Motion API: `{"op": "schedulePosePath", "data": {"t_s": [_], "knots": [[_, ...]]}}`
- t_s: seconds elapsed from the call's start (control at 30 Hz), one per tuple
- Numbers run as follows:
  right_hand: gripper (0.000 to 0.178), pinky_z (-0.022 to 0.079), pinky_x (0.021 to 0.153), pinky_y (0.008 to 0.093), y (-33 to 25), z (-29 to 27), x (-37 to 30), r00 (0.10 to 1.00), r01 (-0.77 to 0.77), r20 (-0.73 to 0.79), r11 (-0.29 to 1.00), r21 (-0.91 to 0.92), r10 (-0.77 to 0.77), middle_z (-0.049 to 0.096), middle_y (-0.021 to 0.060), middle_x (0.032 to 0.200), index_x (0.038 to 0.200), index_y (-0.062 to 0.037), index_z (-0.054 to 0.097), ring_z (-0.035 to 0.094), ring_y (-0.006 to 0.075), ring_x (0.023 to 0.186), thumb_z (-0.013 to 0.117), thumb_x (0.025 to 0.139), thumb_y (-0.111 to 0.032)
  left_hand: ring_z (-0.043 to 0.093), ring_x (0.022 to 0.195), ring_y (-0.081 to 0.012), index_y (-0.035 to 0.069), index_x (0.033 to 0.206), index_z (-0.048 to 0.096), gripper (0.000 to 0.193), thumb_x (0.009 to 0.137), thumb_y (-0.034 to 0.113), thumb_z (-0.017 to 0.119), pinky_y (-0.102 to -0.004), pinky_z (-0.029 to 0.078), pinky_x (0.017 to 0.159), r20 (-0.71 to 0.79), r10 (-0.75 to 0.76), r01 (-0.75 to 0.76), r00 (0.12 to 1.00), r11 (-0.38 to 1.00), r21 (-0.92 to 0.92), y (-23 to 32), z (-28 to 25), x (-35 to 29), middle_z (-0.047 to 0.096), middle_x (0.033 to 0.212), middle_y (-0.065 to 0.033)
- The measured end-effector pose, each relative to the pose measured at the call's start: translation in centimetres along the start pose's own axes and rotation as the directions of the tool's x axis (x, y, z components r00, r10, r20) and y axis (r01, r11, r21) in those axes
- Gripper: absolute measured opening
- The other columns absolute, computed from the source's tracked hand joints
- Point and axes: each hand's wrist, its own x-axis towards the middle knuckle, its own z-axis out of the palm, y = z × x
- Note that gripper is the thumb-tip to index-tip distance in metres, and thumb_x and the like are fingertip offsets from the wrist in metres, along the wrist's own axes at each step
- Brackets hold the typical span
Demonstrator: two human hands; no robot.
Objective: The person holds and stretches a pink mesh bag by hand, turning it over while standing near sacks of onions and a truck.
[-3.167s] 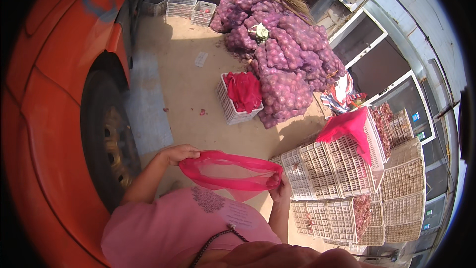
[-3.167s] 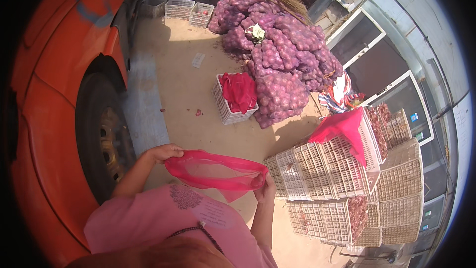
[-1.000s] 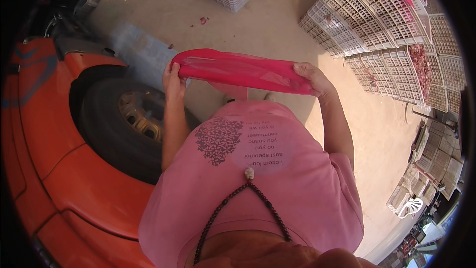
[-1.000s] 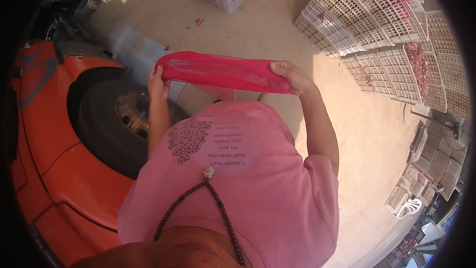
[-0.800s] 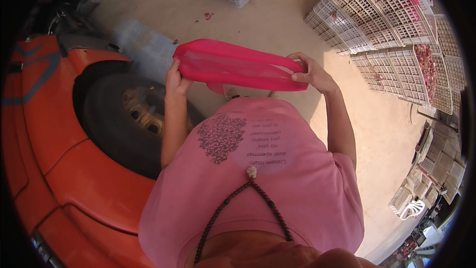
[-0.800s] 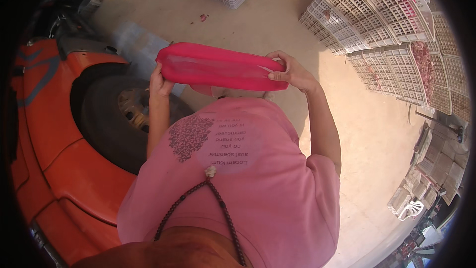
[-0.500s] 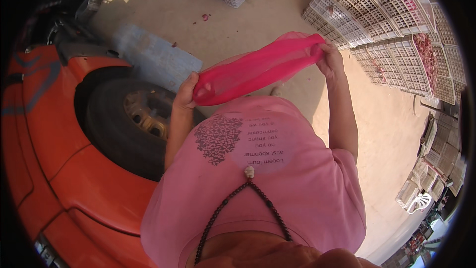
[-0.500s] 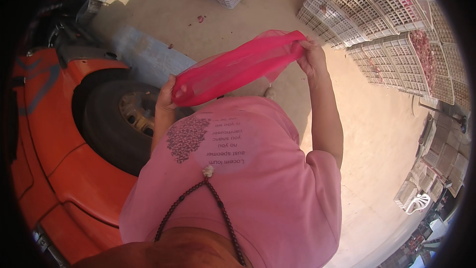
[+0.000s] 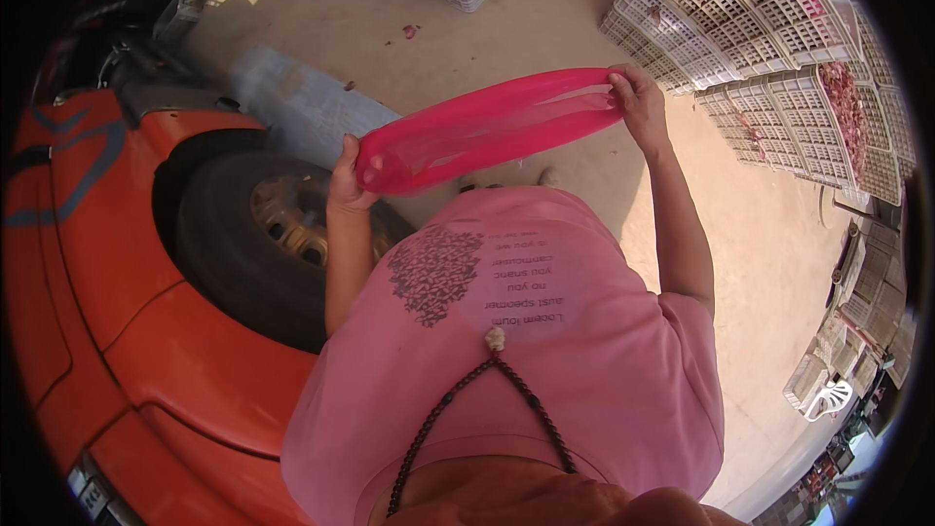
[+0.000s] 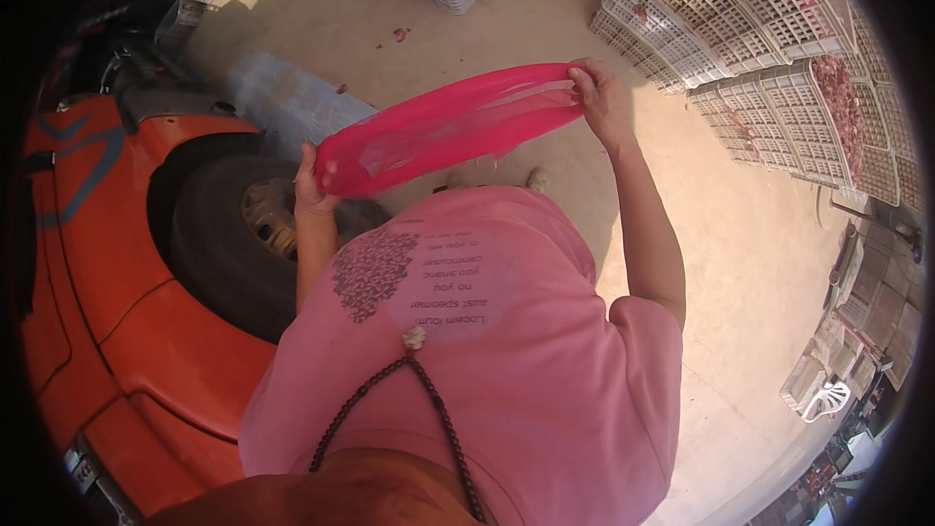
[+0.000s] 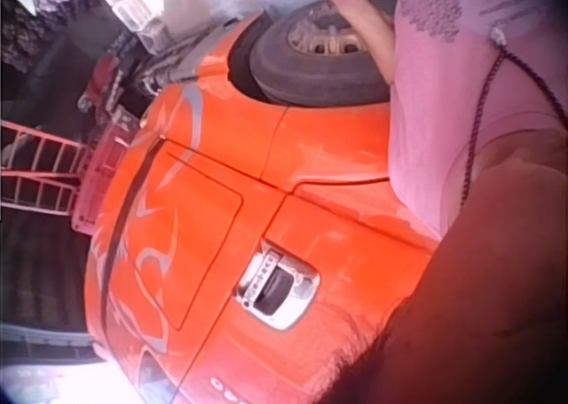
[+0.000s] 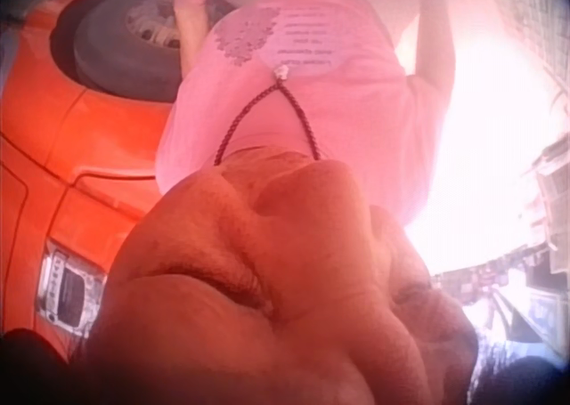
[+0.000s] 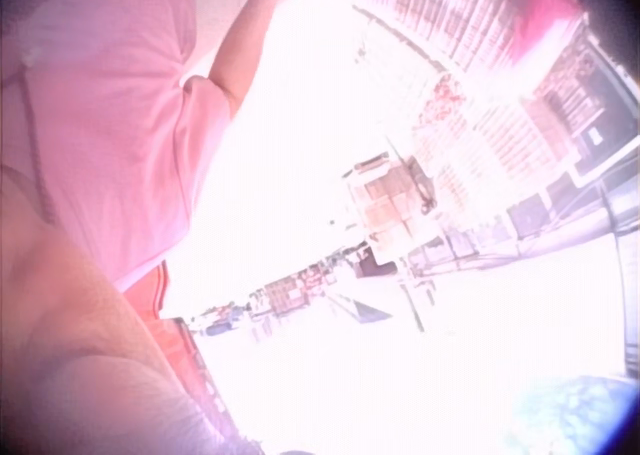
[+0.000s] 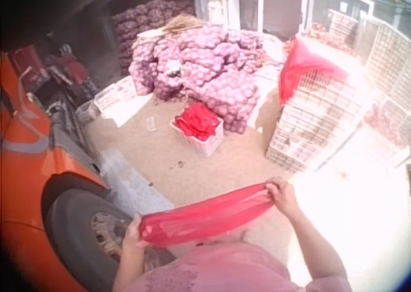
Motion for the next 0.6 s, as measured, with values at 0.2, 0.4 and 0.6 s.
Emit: {"op": "schedulePosePath", "data": {"t_s": [0.2, 0.4, 0.6], "knots": [[0.032, 0.054, 0.070, 0.0282, 0.2, 0.1, -1.5, 0.825, -0.460, 0.564, 0.558, 0.691, -0.019, 0.064, 0.0131, 0.096, 0.112, 0.0033, 0.056, 0.064, 0.0177, 0.080, 0.054, 0.092, -0.022, 0.056, 0.100, -0.0233, 0.011, 0.090, 0.058, 0.044, 0.078, 0.053, 0.062, -0.0489, 0.038, 0.097, -0.215, 0.268, -0.325, 0.939, 0.896, -0.303, 0.4, 2.0, 1.4, 0.061, 0.103, -0.0072], [0.035, 0.048, 0.086, 0.0270, -1.5, 2.3, -4.2, 0.767, -0.411, 0.639, 0.719, 0.561, -0.060, 0.063, 0.0069, 0.102, 0.116, 0.0031, 0.054, 0.060, 0.0144, 0.094, 0.061, 0.087, -0.016, 0.057, 0.100, -0.0231, 0.010, 0.108, 0.055, 0.025, 0.088, 0.025, 0.059, -0.0428, 0.045, 0.092, -0.545, 0.334, -0.237, 0.769, 0.941, 0.242, 1.3, -1.3, 1.6, 0.060, 0.106, -0.0073], [0.020, 0.046, 0.071, 0.0274, -1.5, 1.8, -2.9, 0.829, 0.037, 0.554, 0.981, -0.193, 0.078, 0.063, 0.0067, 0.089, 0.102, -0.0001, 0.061, 0.059, 0.0125, 0.080, 0.060, 0.084, -0.009, 0.058, 0.098, -0.0246, 0.002, 0.111, 0.052, 0.021, 0.095, 0.015, 0.047, -0.0400, 0.048, 0.089, -0.559, 0.374, -0.315, 0.740, 0.927, 0.202, -0.7, -3.2, 1.7, 0.059, 0.105, -0.0114]]}}
